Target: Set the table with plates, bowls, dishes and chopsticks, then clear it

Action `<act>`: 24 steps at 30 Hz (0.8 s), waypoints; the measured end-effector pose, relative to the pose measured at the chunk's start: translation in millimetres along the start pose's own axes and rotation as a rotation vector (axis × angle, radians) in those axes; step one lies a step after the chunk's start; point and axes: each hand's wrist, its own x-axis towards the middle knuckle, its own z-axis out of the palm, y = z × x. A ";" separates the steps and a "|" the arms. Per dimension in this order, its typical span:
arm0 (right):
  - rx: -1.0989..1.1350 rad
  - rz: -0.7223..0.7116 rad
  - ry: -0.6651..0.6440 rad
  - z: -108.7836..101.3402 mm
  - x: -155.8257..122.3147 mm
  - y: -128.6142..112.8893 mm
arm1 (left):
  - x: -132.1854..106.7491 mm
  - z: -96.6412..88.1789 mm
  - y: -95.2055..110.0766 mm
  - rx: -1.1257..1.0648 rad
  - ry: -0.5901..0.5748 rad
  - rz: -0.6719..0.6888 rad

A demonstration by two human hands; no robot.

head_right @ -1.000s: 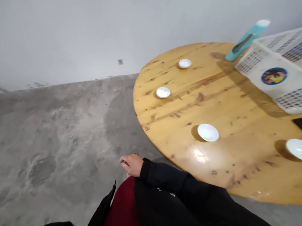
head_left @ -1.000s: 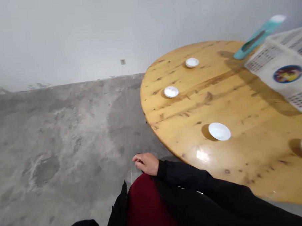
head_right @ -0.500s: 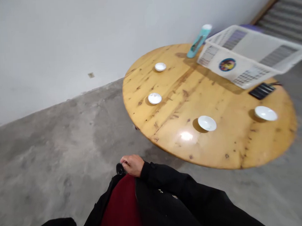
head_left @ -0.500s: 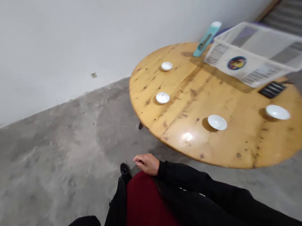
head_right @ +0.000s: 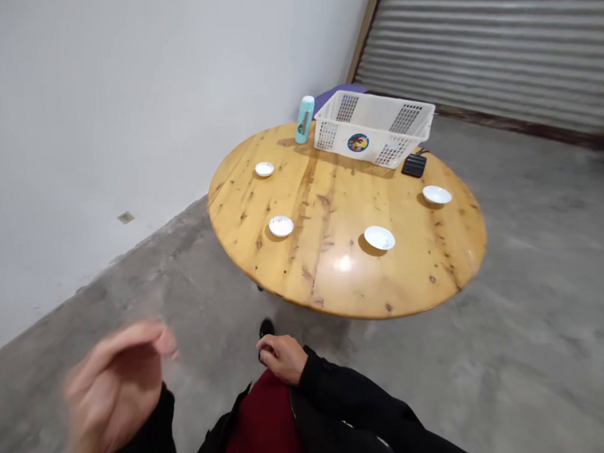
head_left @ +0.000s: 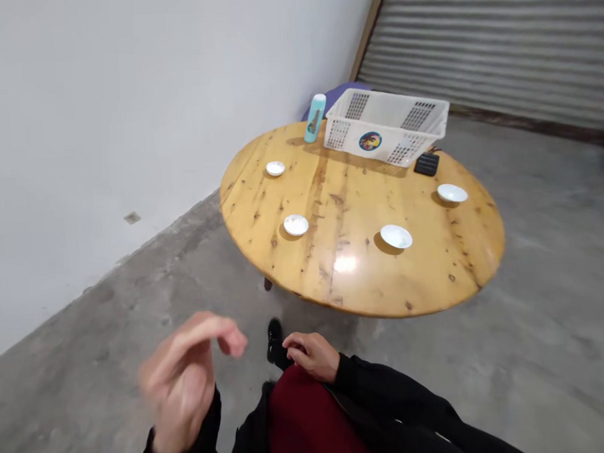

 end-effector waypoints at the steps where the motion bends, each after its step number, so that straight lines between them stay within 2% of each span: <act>1: 0.024 -0.001 0.027 -3.3 11.5 0.5 | 34.2 13.7 -7.9 -0.020 -0.027 -0.031; 2: 0.043 -0.006 0.049 -7.2 23.9 0.2 | 62.0 25.1 -18.2 -0.021 -0.044 -0.078; 4: 0.078 -0.026 0.081 -16.7 49.8 -1.8 | 98.9 38.7 -45.6 0.038 -0.039 -0.210; 7: 0.127 -0.059 0.103 -32.7 85.9 -4.0 | 123.9 40.7 -94.6 0.181 -0.056 -0.466; 10: 0.156 -0.057 0.125 -47.1 112.0 -0.4 | 142.3 40.8 -137.2 0.262 -0.082 -0.629; 13: 0.178 -0.034 0.156 -58.5 125.7 6.7 | 168.6 48.5 -168.3 0.259 -0.103 -0.712; 17: 0.260 0.041 0.236 -70.1 129.1 16.6 | 216.4 63.5 -202.7 0.220 -0.164 -0.774; 24: 0.485 0.286 0.529 -79.4 128.4 36.0 | 332.4 107.8 -275.9 0.280 -0.246 -0.838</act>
